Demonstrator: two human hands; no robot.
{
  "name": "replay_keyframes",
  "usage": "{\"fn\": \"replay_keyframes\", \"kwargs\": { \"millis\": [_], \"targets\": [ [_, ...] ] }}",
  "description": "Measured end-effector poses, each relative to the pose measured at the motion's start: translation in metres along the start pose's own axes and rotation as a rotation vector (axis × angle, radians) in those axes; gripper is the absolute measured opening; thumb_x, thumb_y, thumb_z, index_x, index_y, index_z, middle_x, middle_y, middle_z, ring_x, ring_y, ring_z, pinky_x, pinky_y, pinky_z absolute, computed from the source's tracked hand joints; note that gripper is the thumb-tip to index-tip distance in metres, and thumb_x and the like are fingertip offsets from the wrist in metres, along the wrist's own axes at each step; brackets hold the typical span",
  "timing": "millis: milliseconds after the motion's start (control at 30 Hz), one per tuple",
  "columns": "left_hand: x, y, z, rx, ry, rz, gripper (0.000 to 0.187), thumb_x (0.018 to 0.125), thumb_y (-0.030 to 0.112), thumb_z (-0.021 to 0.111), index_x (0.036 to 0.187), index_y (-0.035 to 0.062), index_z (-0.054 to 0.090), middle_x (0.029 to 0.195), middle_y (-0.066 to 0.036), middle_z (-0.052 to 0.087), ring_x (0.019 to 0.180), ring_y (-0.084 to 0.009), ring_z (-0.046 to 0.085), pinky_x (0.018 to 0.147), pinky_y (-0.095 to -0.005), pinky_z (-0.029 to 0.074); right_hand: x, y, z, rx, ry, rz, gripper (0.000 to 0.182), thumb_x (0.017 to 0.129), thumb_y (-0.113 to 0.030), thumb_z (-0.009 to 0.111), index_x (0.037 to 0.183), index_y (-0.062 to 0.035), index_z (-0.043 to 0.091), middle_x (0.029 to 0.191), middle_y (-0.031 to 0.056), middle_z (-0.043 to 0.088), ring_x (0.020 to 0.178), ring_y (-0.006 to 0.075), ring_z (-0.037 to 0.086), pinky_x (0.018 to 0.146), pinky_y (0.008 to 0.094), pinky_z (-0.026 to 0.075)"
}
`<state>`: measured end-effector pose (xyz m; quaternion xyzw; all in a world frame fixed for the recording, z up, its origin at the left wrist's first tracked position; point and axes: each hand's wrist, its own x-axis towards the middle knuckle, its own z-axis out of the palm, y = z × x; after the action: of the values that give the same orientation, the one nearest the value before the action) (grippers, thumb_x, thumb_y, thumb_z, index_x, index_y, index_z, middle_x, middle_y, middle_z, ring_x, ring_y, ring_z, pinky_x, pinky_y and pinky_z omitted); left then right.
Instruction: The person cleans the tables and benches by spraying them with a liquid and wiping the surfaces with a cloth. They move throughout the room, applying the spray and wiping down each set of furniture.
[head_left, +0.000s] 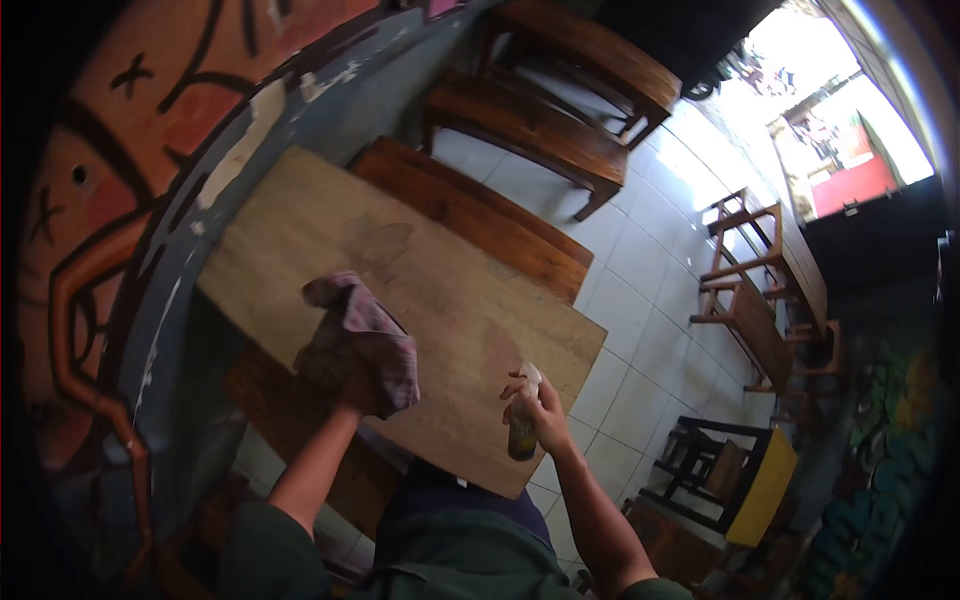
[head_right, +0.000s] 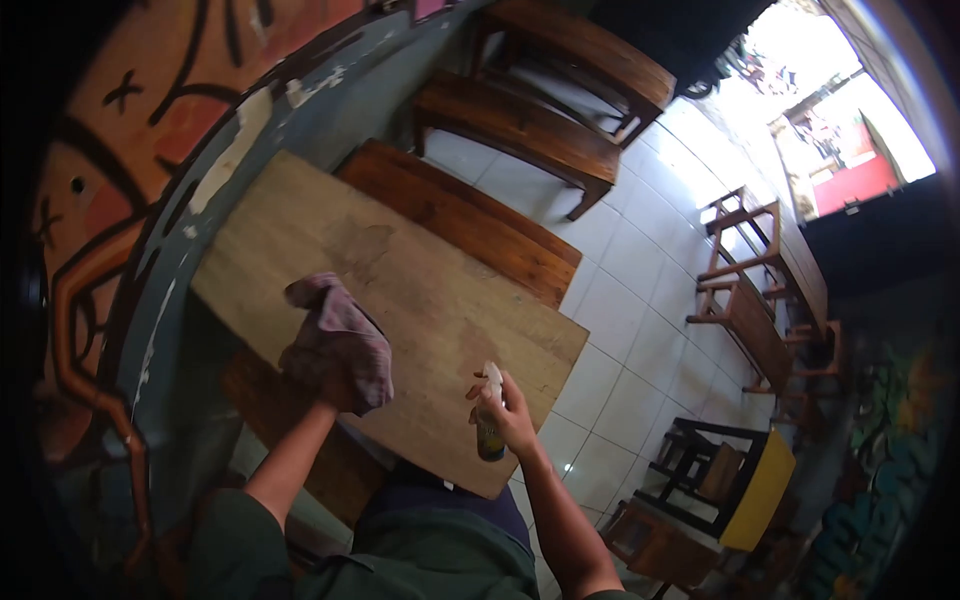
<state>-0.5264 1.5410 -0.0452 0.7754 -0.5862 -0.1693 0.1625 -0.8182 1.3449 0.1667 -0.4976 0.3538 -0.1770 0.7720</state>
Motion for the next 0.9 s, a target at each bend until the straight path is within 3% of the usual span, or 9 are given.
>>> {"fn": "replay_keyframes", "kwargs": {
  "millis": [67,100,200,467,600,733,800,867,900],
  "targets": [
    [0.054,0.09,-0.07,0.609,-0.634,0.033,0.063,0.082,0.031,0.054,0.143,0.0206,0.04,0.155,-0.014,0.017,0.145,-0.0339,0.005,0.114,-0.061,0.003,-0.005,0.008,-0.012,0.024,0.058,-0.008,0.037,0.096,-0.027,0.052,0.123,-0.0026,0.044,0.092,0.0076,0.059,0.065,0.0173,0.062,0.061,0.0295,0.051],
    [0.051,0.074,-0.037,0.378,-0.273,0.068,0.062,0.078,0.024,0.056,0.139,0.0287,0.046,0.156,-0.013,0.015,0.145,-0.0362,0.0,0.111,-0.0659,0.0,-0.009,0.016,-0.016,0.05,0.078,0.004,0.037,0.096,-0.023,0.052,0.127,-0.0032,0.043,0.093,0.0071,0.059,0.065,0.0167,0.062,0.062,0.029,0.051],
    [0.062,0.067,-0.006,0.313,-0.091,0.023,0.057,0.079,0.019,0.052,0.135,0.0314,0.049,0.157,-0.01,0.016,0.145,-0.0358,0.0,0.112,-0.0648,0.001,-0.01,0.032,-0.03,0.072,0.171,0.062,0.038,0.095,-0.021,0.053,0.127,-0.0024,0.043,0.092,0.0067,0.059,0.065,0.0168,0.062,0.061,0.0294,0.051],
    [0.06,0.062,-0.01,0.377,-0.115,0.023,0.057,0.077,0.018,0.055,0.133,0.0301,0.051,0.157,-0.008,0.012,0.145,-0.0375,0.001,0.112,-0.064,0.0,0.013,0.076,-0.041,0.201,0.155,-0.016,0.029,0.092,-0.019,0.056,0.114,-0.0038,0.046,0.092,0.0086,0.059,0.067,0.0176,0.062,0.061,0.0309,0.051],
    [0.066,0.065,-0.01,0.445,-0.173,-0.081,0.046,0.08,0.017,0.053,0.125,0.0228,0.056,0.156,-0.01,0.018,0.145,-0.0365,0.003,0.112,-0.0633,0.002,0.011,0.1,-0.063,0.144,0.059,0.043,0.028,0.092,-0.024,0.06,0.108,-0.0042,0.049,0.092,0.0065,0.061,0.068,0.0148,0.061,0.062,0.0299,0.05],
    [0.081,0.063,0.013,0.52,0.143,-0.117,0.041,0.084,0.022,0.051,0.124,0.0187,0.055,0.154,-0.011,0.023,0.145,-0.0323,0.009,0.114,-0.0586,0.005,-0.006,0.115,-0.085,-0.003,0.049,0.085,0.027,0.09,-0.027,0.064,0.096,-0.0052,0.049,0.085,0.0049,0.061,0.067,0.0128,0.06,0.062,0.0293,0.05],
    [0.079,0.077,0.015,0.494,0.104,-0.192,0.042,0.086,0.025,0.049,0.128,0.0179,0.052,0.155,-0.01,0.021,0.145,-0.031,0.01,0.115,-0.0569,0.007,-0.012,0.103,-0.089,0.146,0.119,0.079,0.029,0.087,-0.028,0.067,0.087,-0.0072,0.047,0.077,0.0035,0.058,0.066,0.0117,0.059,0.061,0.0288,0.049],
    [0.072,0.083,0.025,-0.386,0.341,-0.227,0.046,0.089,0.03,0.048,0.133,0.019,0.047,0.156,-0.01,0.018,0.145,-0.0316,0.009,0.115,-0.0578,0.006,-0.014,0.12,-0.109,0.093,0.051,0.1,0.029,0.088,-0.027,0.067,0.091,-0.0063,0.047,0.082,0.0046,0.058,0.068,0.0133,0.06,0.063,0.0296,0.05],
    [0.06,0.094,0.027,0.577,0.149,-0.263,0.053,0.088,0.039,0.05,0.137,0.0198,0.044,0.157,-0.009,0.015,0.145,-0.0318,0.009,0.114,-0.0584,0.006,-0.016,0.128,-0.118,0.039,-0.008,0.112,0.029,0.088,-0.027,0.066,0.094,-0.0053,0.047,0.086,0.0056,0.058,0.07,0.015,0.061,0.064,0.0303,0.051]
  ]
}}
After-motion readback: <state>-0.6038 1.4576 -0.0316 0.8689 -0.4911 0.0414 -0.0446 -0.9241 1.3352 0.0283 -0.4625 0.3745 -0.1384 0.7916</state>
